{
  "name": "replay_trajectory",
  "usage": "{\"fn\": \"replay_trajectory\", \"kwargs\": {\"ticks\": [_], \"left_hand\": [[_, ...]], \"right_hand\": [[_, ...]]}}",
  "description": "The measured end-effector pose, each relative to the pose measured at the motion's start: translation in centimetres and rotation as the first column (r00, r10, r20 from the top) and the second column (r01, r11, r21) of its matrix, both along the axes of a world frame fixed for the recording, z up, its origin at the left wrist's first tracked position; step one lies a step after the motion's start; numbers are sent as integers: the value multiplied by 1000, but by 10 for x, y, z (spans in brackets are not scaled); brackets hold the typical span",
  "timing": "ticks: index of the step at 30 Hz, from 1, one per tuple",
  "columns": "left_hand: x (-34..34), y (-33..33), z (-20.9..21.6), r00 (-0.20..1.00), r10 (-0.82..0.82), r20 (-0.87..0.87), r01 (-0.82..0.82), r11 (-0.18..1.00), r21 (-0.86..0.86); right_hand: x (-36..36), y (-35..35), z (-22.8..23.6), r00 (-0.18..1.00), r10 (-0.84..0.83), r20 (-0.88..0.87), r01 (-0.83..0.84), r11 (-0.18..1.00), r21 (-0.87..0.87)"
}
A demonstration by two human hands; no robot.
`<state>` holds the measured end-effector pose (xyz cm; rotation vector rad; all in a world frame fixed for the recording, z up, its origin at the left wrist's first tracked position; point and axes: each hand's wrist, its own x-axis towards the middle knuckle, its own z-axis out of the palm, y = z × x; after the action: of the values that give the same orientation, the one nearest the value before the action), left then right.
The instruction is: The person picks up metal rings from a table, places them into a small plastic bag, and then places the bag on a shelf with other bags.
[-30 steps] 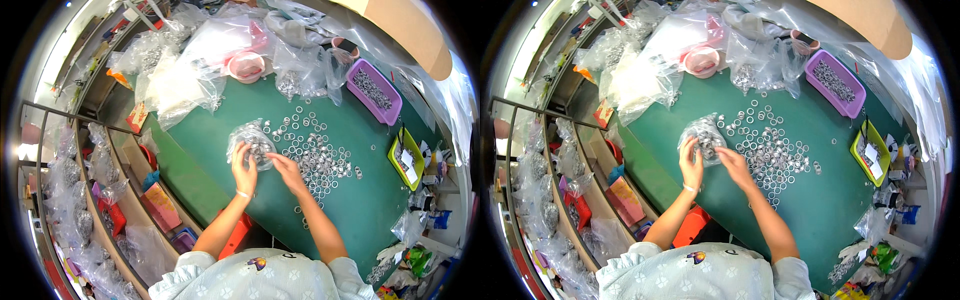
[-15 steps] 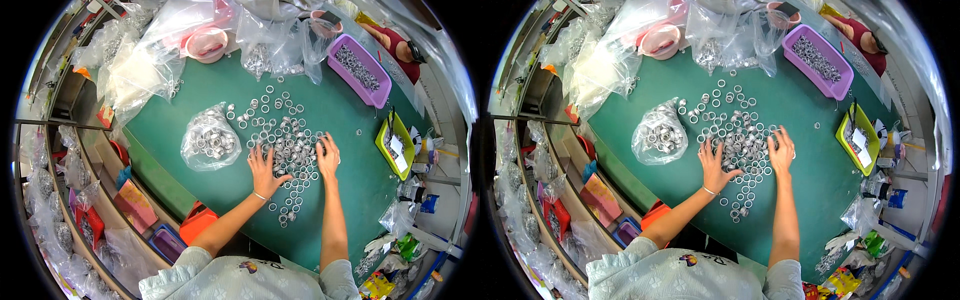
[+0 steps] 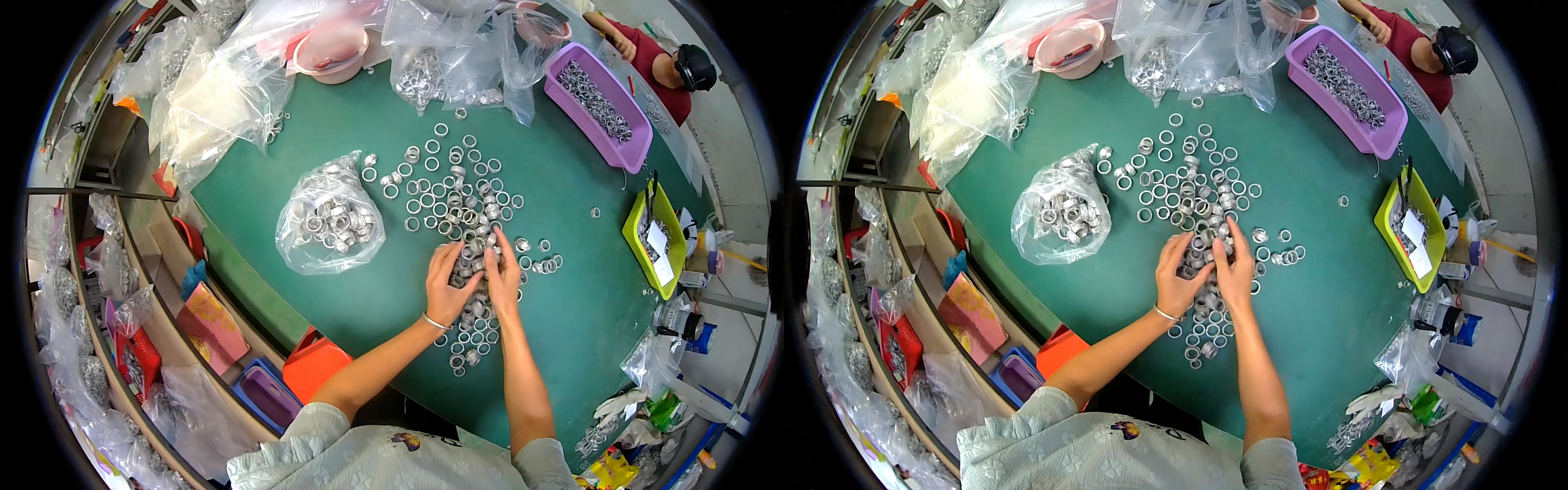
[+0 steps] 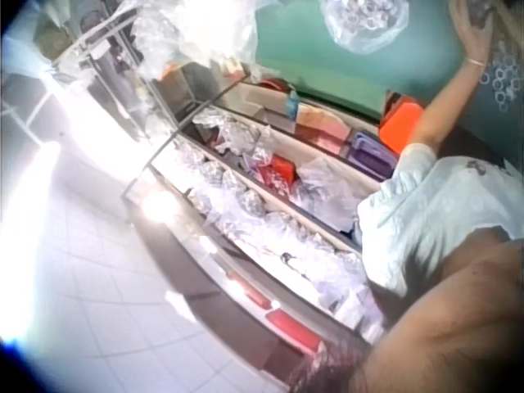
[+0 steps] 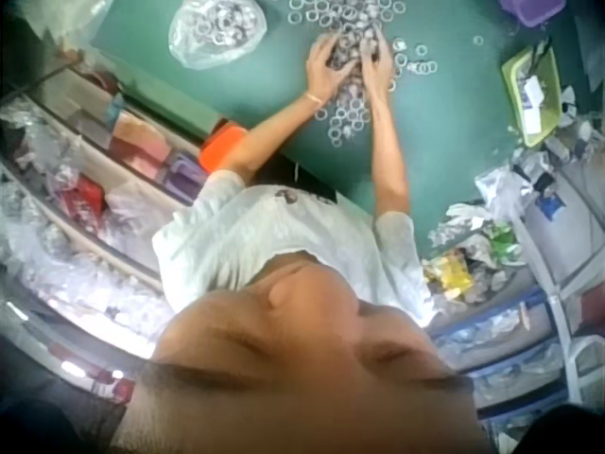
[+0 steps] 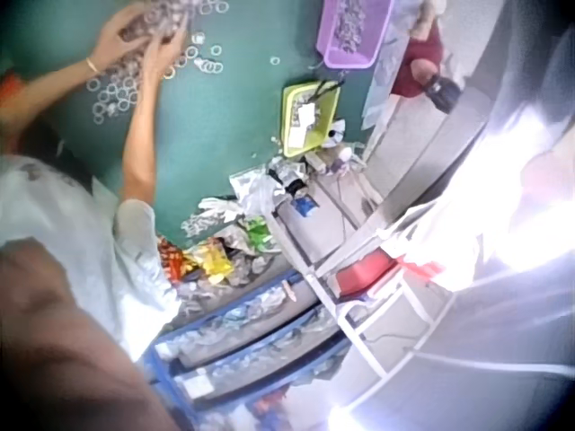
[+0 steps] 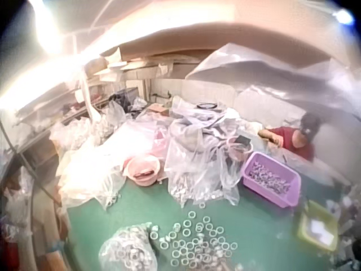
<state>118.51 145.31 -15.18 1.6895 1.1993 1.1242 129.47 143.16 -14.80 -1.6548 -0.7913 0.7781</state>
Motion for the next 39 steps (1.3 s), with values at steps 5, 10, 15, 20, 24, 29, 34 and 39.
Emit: {"fn": "replay_trajectory", "kwargs": {"ticks": [5,10,15,20,24,29,34,39], "left_hand": [[3,-5,2,993,14,113,-7,998,-59],[6,-3,12,971,82,227,-44,985,-166],[4,1,7,960,66,272,-18,984,-175],[14,0,22,918,153,367,-64,968,-242],[-1,8,38,939,140,315,-88,981,-176],[-47,33,99,945,204,255,-199,979,-47],[-99,70,115,932,332,144,-332,943,-22],[-134,112,86,944,329,-2,-328,944,-41]], "right_hand": [[-14,2,10,999,25,-30,-26,999,-46],[-22,-2,24,986,-61,-152,50,996,-72],[-41,-8,19,961,-234,-148,242,970,34],[-58,1,26,921,-354,-164,369,927,72],[-73,8,39,816,-347,-462,425,902,73],[-112,34,72,794,-148,-590,310,933,182],[-167,80,98,643,-40,-765,255,953,165],[-201,109,91,565,18,-825,144,982,120]]}}
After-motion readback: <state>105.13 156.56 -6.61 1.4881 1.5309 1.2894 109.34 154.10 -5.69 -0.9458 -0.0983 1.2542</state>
